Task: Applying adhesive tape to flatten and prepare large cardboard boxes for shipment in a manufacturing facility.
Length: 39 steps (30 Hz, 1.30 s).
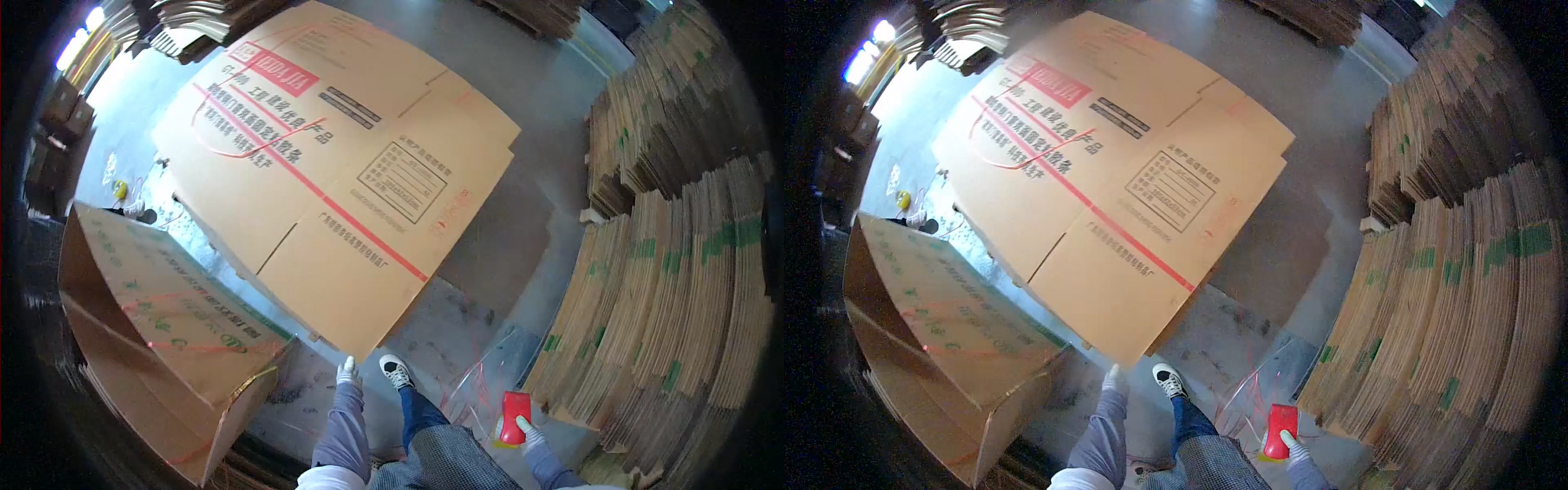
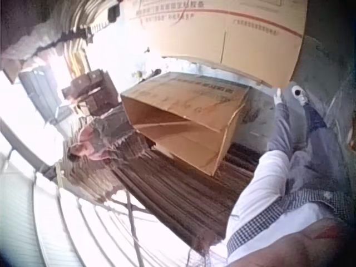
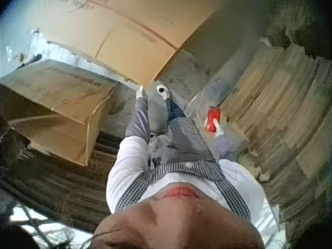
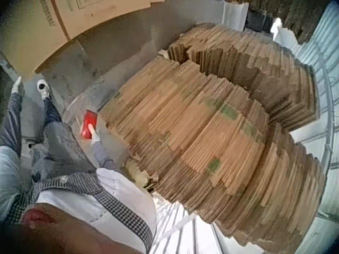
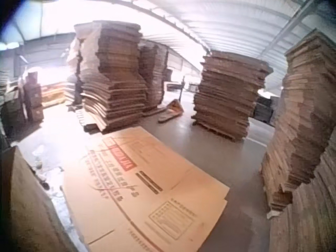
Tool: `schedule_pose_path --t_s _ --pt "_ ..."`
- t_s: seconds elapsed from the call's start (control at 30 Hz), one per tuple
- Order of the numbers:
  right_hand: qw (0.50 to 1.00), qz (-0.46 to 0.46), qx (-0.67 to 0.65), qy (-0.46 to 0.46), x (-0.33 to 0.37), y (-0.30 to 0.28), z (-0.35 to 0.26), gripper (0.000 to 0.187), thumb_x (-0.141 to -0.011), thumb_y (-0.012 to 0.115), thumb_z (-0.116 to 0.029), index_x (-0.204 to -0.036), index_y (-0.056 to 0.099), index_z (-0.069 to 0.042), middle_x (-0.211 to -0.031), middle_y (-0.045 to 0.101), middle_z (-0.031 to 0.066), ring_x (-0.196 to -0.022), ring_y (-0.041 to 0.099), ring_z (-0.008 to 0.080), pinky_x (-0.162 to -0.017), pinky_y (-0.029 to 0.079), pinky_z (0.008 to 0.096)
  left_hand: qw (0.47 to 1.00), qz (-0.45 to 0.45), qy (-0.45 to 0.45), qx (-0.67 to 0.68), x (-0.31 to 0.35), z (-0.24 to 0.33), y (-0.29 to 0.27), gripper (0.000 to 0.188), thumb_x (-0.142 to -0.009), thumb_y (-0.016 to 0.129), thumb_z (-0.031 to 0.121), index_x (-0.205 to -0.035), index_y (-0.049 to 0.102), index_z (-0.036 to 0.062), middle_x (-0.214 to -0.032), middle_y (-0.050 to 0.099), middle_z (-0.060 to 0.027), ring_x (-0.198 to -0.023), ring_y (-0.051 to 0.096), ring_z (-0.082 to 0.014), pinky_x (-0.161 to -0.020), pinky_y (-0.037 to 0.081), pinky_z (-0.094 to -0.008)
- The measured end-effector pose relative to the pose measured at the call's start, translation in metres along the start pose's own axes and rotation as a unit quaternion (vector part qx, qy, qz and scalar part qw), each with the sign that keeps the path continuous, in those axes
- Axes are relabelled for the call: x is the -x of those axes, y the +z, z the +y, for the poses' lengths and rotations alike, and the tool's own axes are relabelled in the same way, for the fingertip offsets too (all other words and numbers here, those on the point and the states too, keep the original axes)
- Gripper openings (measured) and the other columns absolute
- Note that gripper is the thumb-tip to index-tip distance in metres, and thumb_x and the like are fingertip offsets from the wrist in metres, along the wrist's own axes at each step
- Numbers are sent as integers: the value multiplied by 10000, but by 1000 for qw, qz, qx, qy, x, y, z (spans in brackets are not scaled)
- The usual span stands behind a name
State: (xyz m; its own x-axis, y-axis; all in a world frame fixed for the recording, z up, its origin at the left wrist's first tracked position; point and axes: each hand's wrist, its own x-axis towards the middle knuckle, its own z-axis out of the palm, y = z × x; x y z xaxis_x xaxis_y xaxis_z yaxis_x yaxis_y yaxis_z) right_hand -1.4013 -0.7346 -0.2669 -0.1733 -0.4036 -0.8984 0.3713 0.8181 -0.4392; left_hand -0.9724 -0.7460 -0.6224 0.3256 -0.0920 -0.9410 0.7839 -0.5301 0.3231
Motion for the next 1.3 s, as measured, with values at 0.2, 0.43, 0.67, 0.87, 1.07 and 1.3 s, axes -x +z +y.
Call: schedule_pose_path --t_s 0.2,0.43,0.67,0.87,1.07,1.3 --pt "998 35 -21 52 16 21 -6 537 -798 680 -270 -1238 486 -30 -1119 596 122 -1004 586 256 -926 451 394 970 -174 152 72 41 136 73 512 -823 665 258 -1244 464 46 -1134 563 -75 -1027 538 -215 -899 433 -401" --pt "999 5 42 6 -23 15 42 578 -794 674 -337 -1246 480 -35 -1154 577 96 -1025 569 233 -944 435 374 971 -190 106 100 72 297 102 482 -755 729 364 -1080 576 42 -976 621 -77 -823 587 -205 -746 495 -355" --pt "999 -22 14 41 -11 21 93 564 -771 689 -351 -1194 522 -18 -1053 616 76 -920 605 204 -850 480 343 965 -221 43 132 6 209 116 520 -807 660 399 -1176 527 58 -1172 556 -110 -1037 517 -294 -921 406 -468" --pt "995 95 23 -17 36 34 81 532 -796 672 -261 -1237 492 -25 -1113 591 86 -1007 572 211 -930 438 354 996 -60 63 6 31 177 192 564 -786 653 464 -1102 568 5 -1059 601 -106 -879 577 -266 -775 481 -411" --pt "996 85 -11 2 12 -15 93 511 -789 683 -260 -1201 506 -14 -1103 598 95 -1007 576 218 -922 440 361 985 -43 34 167 107 172 202 561 -745 715 423 -1074 581 -12 -1018 618 -105 -852 587 -277 -769 493 -404" --pt "991 -30 -133 18 -23 78 53 510 -796 679 -240 -1223 500 -27 -1147 580 96 -1035 561 237 -954 416 391 936 -200 233 174 171 229 160 337 -797 691 194 -1038 579 -14 -944 607 -105 -812 594 -202 -744 509 -330"
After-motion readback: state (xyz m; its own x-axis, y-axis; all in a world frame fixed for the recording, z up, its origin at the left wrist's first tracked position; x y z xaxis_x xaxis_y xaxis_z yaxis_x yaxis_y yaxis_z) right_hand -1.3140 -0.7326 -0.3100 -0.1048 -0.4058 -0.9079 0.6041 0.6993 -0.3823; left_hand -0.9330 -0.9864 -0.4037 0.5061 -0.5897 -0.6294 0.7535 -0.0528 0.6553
